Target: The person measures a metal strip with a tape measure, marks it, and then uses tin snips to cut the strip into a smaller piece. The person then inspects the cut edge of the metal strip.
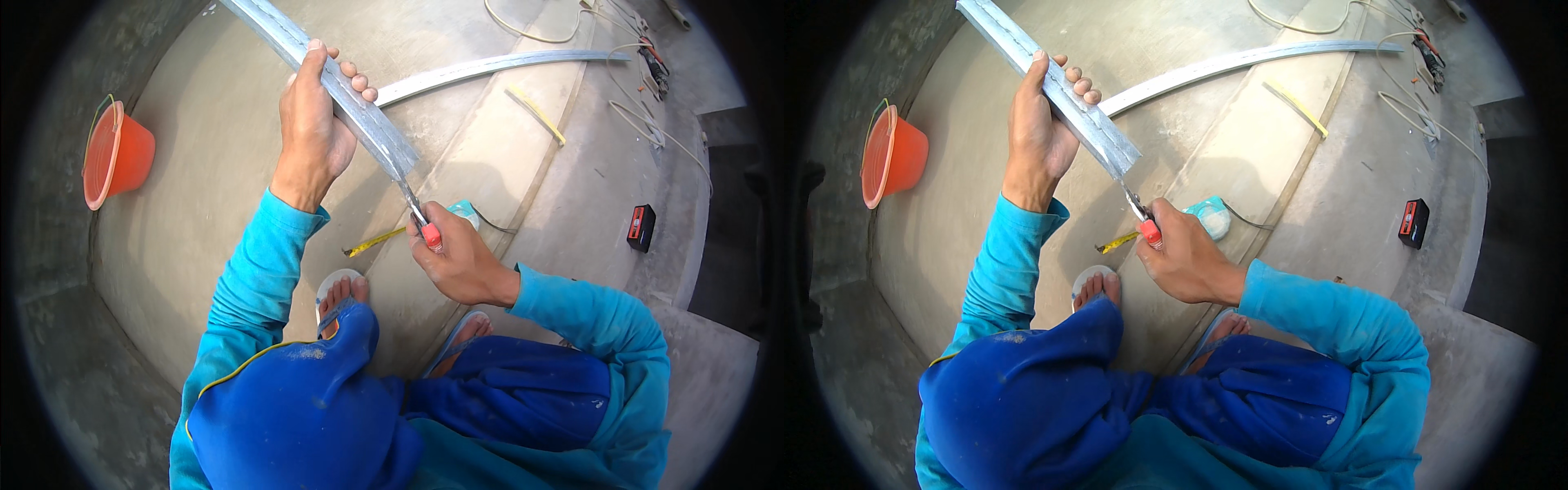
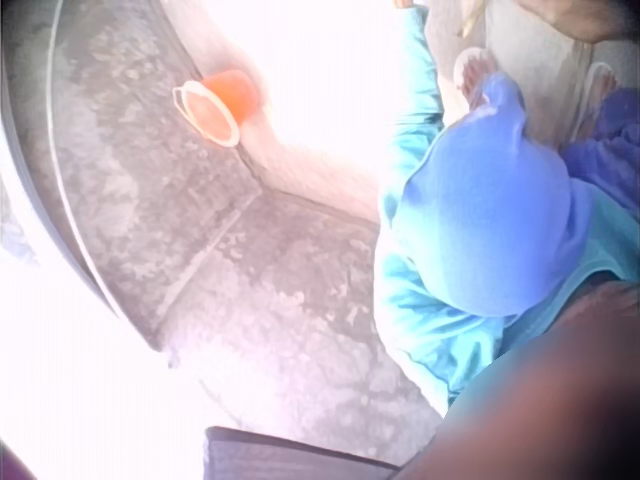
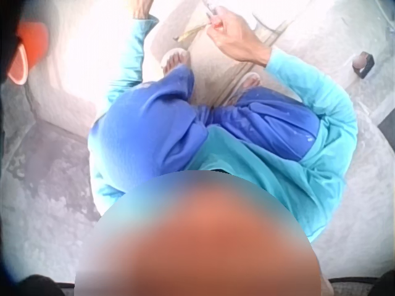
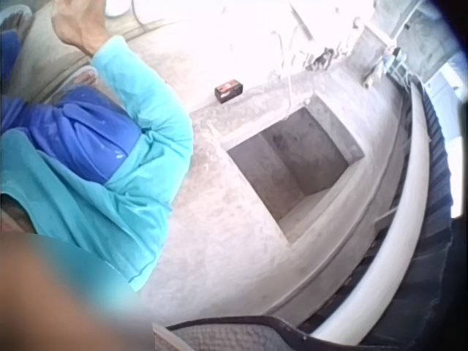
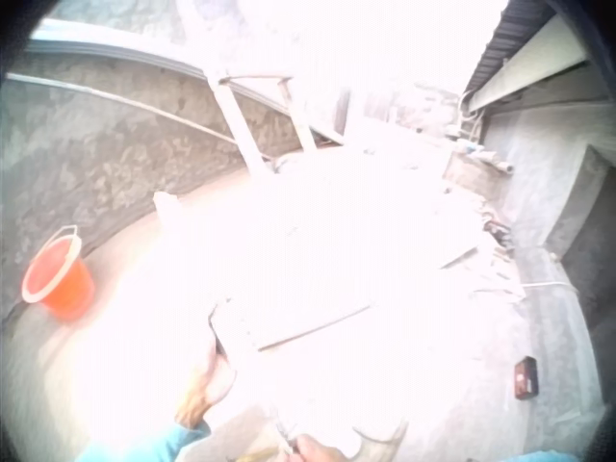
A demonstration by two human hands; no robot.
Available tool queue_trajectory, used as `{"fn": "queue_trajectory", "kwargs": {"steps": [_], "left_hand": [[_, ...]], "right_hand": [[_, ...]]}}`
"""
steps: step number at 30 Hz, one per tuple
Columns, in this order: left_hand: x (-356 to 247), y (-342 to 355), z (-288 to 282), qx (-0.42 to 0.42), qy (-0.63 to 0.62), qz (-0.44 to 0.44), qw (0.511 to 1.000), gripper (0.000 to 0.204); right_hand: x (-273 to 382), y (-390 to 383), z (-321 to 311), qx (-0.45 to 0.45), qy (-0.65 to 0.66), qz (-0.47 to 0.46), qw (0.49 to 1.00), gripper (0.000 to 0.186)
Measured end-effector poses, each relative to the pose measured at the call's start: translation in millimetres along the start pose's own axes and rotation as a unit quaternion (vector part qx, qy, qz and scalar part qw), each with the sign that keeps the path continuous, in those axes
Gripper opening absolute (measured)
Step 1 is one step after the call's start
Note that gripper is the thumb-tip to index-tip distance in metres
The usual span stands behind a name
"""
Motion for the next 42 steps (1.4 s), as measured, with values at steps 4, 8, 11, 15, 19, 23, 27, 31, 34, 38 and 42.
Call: {"fn": "queue_trajectory", "kwargs": {"steps": [4, 8, 11, 15, 19, 23, 27, 31, 34, 38, 42], "left_hand": [[-2.9, 14.4, -12.0, 0.011, -0.023, 0.022, 0.999, 0.043], [-17.8, 36.4, -28.0, -0.042, -0.081, 0.012, 0.996, 0.049], [-15.0, 37.4, -34.8, -0.022, -0.045, 0.002, 0.999, 0.056], [-9.1, 34.9, -33.8, -0.015, -0.042, -0.027, 0.999, 0.059], [-8.7, 23.2, -25.4, -0.002, -0.026, -0.026, 0.999, 0.058], [-7.5, 12.4, -14.9, 0.005, -0.039, -0.039, 0.998, 0.055], [-7.1, 10.8, -12.7, 0.03, -0.026, -0.021, 0.999, 0.055], [-6.0, 13.9, -16.6, 0.034, 0.001, -0.016, 0.999, 0.06], [-3.5, 14.4, -17.7, 0.025, 0.011, -0.014, 1.0, 0.06], [-3.1, 12.9, -16.6, 0.015, 0.036, -0.003, 0.999, 0.06], [-4.5, 11.0, -14.6, 0.007, 0.055, 0.013, 0.998, 0.059]], "right_hand": [[-3.3, 0.3, 4.8, 0.005, 0.016, 0.005, 1.0, 0.024], [-1.2, -4.7, 0.5, 0.063, 0.106, 0.028, 0.992, 0.023], [3.1, -5.0, -11.4, 0.117, 0.211, 0.043, 0.97, 0.022], [12.6, 1.8, -19.3, 0.156, 0.228, 0.035, 0.96, 0.019], [21.0, 1.2, -20.6, 0.14, 0.228, 0.039, 0.963, 0.015], [25.2, 1.3, -19.3, 0.138, 0.23, 0.029, 0.963, 0.013], [26.8, -0.1, -18.5, 0.118, 0.2, 0.015, 0.973, 0.016], [27.0, -1.8, -20.7, 0.089, 0.142, 0.017, 0.986, 0.019], [26.5, -1.3, -21.8, 0.078, 0.116, 0.009, 0.99, 0.023], [24.2, 0.8, -22.0, 0.059, 0.062, -0.001, 0.996, 0.023], [20.5, 2.7, -25.0, 0.056, 0.01, -0.005, 0.998, 0.02]]}}
Point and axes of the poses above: each hand's wrist, its own y-axis towards the middle knuckle, its own z-axis out of the palm, x = y × z, the point moved 1 cm from there along y, towards the middle knuckle, and after that the axes turned 1 degree about -y, right-handed, at the moved point
